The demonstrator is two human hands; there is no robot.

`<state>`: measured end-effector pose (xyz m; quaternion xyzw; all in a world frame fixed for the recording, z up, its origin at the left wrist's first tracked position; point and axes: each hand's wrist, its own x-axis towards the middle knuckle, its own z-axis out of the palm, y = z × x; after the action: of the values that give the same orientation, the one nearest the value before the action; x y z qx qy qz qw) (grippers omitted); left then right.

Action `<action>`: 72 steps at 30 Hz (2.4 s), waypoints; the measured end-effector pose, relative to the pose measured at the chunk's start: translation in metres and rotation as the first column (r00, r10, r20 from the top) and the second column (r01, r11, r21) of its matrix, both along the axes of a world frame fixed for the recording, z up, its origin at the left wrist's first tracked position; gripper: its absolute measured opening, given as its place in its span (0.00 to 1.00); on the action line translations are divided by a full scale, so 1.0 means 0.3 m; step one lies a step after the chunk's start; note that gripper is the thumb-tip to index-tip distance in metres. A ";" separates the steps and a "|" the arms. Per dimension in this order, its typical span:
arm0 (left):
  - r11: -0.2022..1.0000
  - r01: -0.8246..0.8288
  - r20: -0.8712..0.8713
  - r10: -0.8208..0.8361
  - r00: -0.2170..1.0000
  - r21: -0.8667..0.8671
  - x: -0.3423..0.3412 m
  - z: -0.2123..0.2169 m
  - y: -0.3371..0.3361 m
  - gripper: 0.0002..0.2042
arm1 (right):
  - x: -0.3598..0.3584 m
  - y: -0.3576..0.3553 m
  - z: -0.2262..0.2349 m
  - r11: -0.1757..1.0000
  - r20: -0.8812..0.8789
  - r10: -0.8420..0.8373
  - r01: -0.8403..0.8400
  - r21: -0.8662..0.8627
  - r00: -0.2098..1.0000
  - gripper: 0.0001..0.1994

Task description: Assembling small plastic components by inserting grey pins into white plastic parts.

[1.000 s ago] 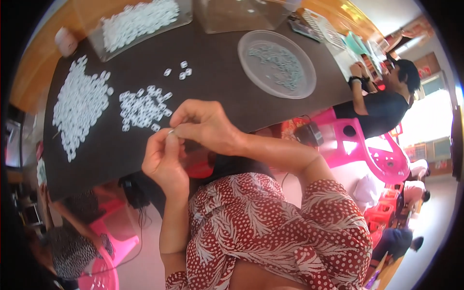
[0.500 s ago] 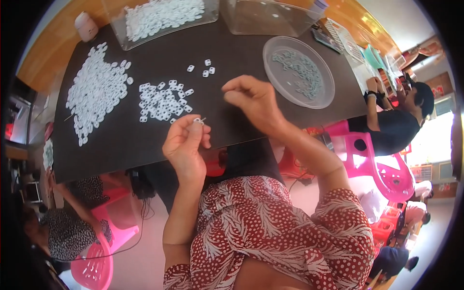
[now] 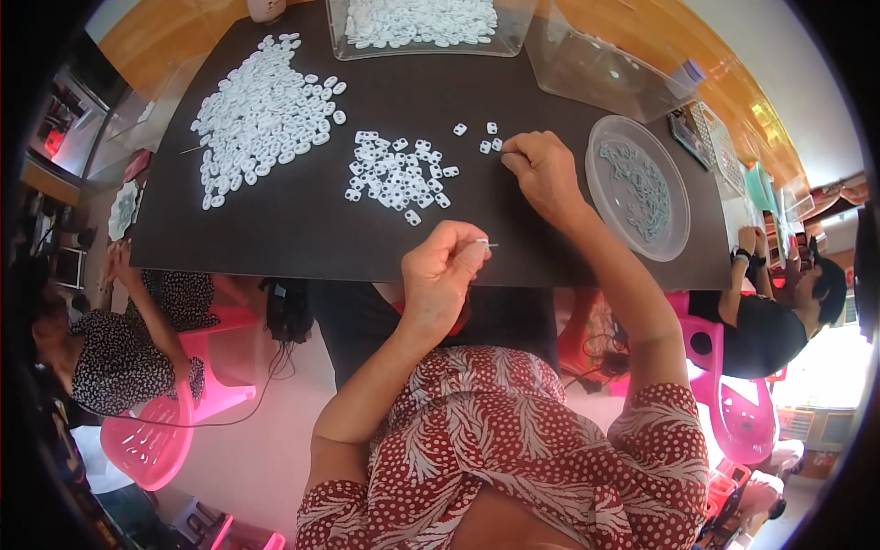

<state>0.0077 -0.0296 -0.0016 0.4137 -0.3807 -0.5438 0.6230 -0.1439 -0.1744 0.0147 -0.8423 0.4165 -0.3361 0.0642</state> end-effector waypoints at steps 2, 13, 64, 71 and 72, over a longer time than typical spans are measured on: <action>0.999 0.048 0.099 -0.047 0.994 -0.009 0.010 0.001 -0.015 0.01 | -0.001 -0.016 -0.004 1.000 -0.007 -0.013 0.013 -0.018 1.000 0.02; 0.998 0.039 0.304 -0.022 0.952 -0.048 0.116 0.009 -0.138 0.03 | 0.032 -0.081 0.028 0.993 -0.059 -0.116 0.116 0.006 0.992 0.04; 0.948 -0.317 -0.277 0.299 0.913 -0.023 0.163 0.073 0.038 0.09 | 0.244 0.134 0.135 0.426 0.662 0.074 -0.624 0.655 0.746 0.15; 0.952 -0.301 -0.174 0.289 0.941 -0.050 0.123 0.072 0.045 0.08 | 0.195 0.194 0.093 0.388 0.720 -0.049 -0.651 0.652 0.693 0.11; 0.953 -0.299 -0.174 0.287 0.942 -0.047 0.119 0.070 0.045 0.08 | 0.192 0.198 0.090 0.392 0.719 -0.052 -0.648 0.653 0.693 0.11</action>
<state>0.0435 -0.0161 0.0193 0.3965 -0.2814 -0.4632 0.7410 -0.0864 -0.1151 0.0418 -0.5763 0.3039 -0.3150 0.6901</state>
